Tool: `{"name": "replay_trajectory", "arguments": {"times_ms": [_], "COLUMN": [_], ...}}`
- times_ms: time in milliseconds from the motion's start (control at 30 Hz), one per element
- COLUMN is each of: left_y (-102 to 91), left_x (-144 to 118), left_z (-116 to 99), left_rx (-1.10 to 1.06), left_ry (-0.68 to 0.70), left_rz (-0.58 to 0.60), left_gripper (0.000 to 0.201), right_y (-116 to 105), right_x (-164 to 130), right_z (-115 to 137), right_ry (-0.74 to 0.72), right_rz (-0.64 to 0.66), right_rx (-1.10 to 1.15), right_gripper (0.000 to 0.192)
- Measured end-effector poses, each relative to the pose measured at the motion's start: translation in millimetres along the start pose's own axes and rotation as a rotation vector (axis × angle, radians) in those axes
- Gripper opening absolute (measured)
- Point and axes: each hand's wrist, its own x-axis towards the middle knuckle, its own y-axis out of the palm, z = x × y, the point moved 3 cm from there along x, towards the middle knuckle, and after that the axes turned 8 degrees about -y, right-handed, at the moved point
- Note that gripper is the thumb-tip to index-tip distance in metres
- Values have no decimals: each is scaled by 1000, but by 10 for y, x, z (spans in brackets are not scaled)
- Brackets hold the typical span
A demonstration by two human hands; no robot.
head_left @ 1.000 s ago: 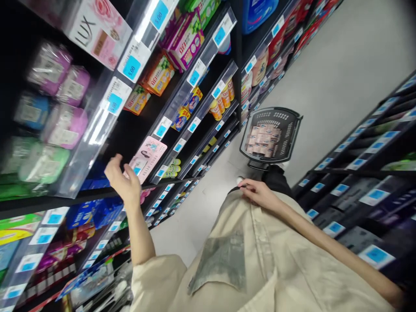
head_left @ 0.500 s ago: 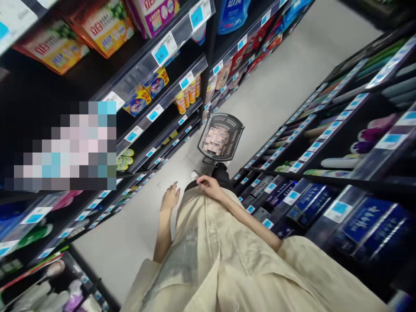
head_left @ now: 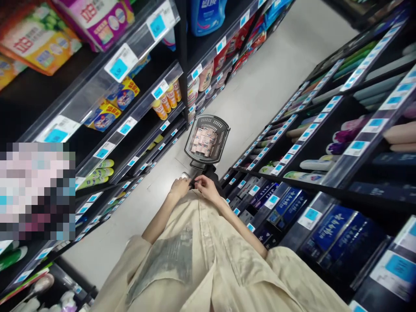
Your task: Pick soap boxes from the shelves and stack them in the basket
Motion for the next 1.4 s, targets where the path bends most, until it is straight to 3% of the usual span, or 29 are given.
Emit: {"name": "replay_trajectory", "arguments": {"times_ms": [233,433,567,667,800,900,1033,1167,1267,1400], "left_y": [119,24,-225,-486,-852,-1060,-1088,-758,-383,36], "left_x": [455,1114,1672,2064,2522,2795,3017,3094,3141,3388], "left_z": [-568,-861,-900,-943,-1168,-1390,-1545,-1401,-1053,-299], "left_rx": [40,-5,-34,-64,-207,-335,-400,-316,-196,-39], "left_ry": [92,74,-29,-113,-83,-10,29,1,-8,28], "left_rz": [162,305,372,359,235,116,32,88,190,302], "left_gripper": [41,35,30,34,33,36,41,37,36,45], "right_y": [-682,-1366,-1983,-2537,-3241,-3561,-3578,-3247,-2912,-2497], "right_x": [152,614,984,1197,1402,1538,1747,2021,2298,2796], "right_z": [-296,-536,-641,-649,-664,-778,-1024,-1285,-1545,-2086], "right_ry": [95,111,138,135,113,148,189,151,131,146], "right_rz": [-75,-186,-245,-278,-336,-332,-258,-169,-127,-58], "right_rx": [67,34,19,3,-49,-134,-261,-392,-473,-516], "right_gripper": [23,29,34,39,52,70,91,100,103,108]}}
